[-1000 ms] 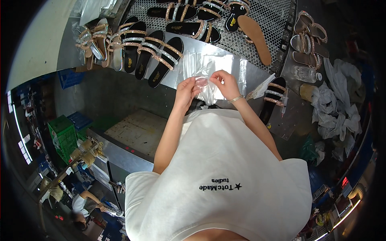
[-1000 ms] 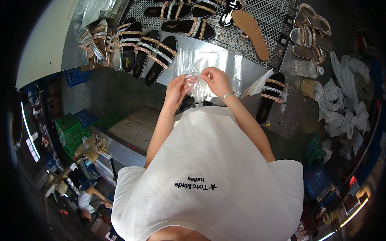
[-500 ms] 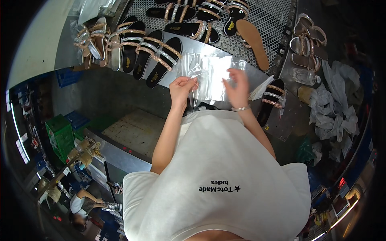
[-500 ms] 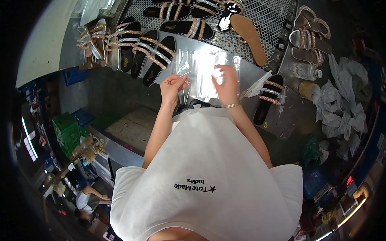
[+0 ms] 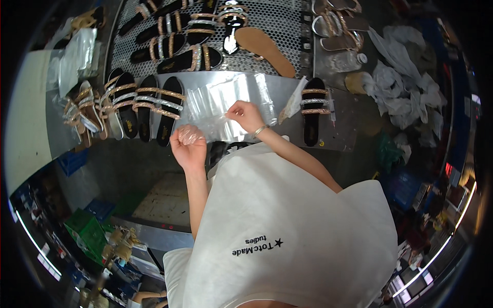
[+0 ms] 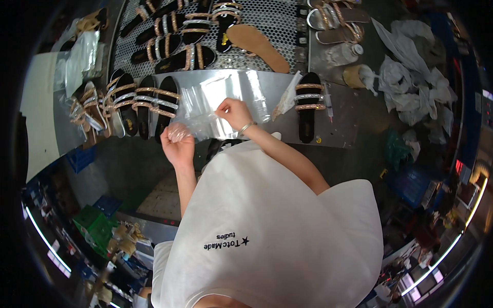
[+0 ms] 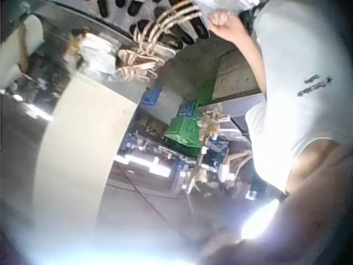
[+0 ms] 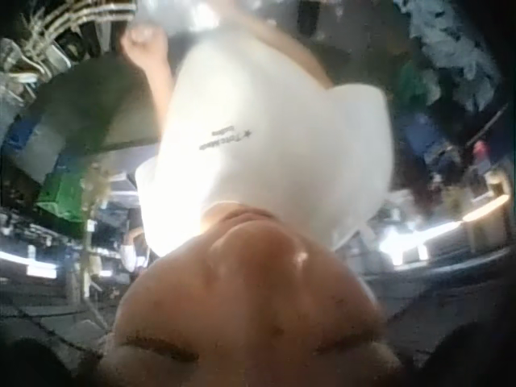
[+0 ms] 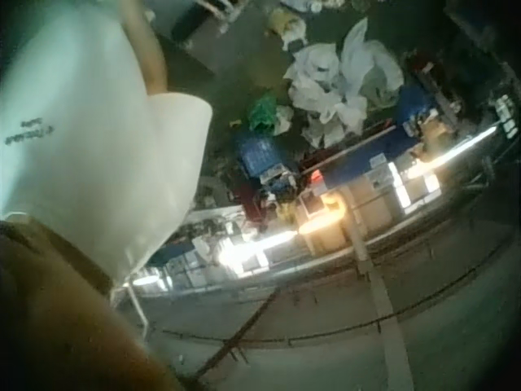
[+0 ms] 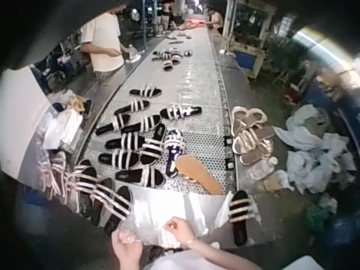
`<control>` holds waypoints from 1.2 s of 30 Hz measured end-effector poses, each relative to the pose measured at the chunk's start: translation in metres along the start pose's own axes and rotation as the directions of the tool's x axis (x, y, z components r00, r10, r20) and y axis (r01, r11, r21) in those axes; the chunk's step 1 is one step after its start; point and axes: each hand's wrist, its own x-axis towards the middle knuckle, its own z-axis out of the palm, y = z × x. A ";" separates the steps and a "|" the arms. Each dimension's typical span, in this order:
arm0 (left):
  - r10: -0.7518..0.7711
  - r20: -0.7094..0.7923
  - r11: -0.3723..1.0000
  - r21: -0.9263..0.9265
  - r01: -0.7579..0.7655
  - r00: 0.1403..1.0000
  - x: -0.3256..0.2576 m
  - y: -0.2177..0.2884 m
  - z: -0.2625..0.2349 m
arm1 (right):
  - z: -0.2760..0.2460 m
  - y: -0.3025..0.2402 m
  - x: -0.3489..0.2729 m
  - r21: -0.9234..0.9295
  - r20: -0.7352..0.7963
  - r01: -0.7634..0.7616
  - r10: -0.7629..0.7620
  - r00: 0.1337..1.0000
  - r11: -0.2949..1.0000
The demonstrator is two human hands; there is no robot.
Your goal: The person picks up black sandals with gold straps from a metal mesh table and places them into clear plastic bags. They handle the sandals one at a time, opening the bags and inserting the footwear before setting the packaged items aside.
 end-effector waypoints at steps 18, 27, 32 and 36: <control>0.124 -0.286 0.568 0.806 0.169 0.950 0.050 -0.012 -0.046 | -0.128 0.064 -0.125 -0.344 -0.654 -0.298 0.000 0.756 0.891; 0.157 -0.341 0.645 0.746 0.165 0.927 0.063 -0.008 -0.071 | -0.102 -0.001 -0.066 -0.703 0.101 0.208 -0.193 0.976 0.681; 0.304 0.127 -0.141 0.986 -0.087 0.944 0.061 -0.013 -0.063 | -0.091 -0.005 -0.050 -0.818 0.282 0.319 -0.150 0.948 0.479; -0.234 0.633 -0.781 0.330 -0.531 0.738 0.039 -0.029 -0.016 | -0.081 -0.027 -0.042 -0.592 0.292 0.206 -0.032 0.956 0.779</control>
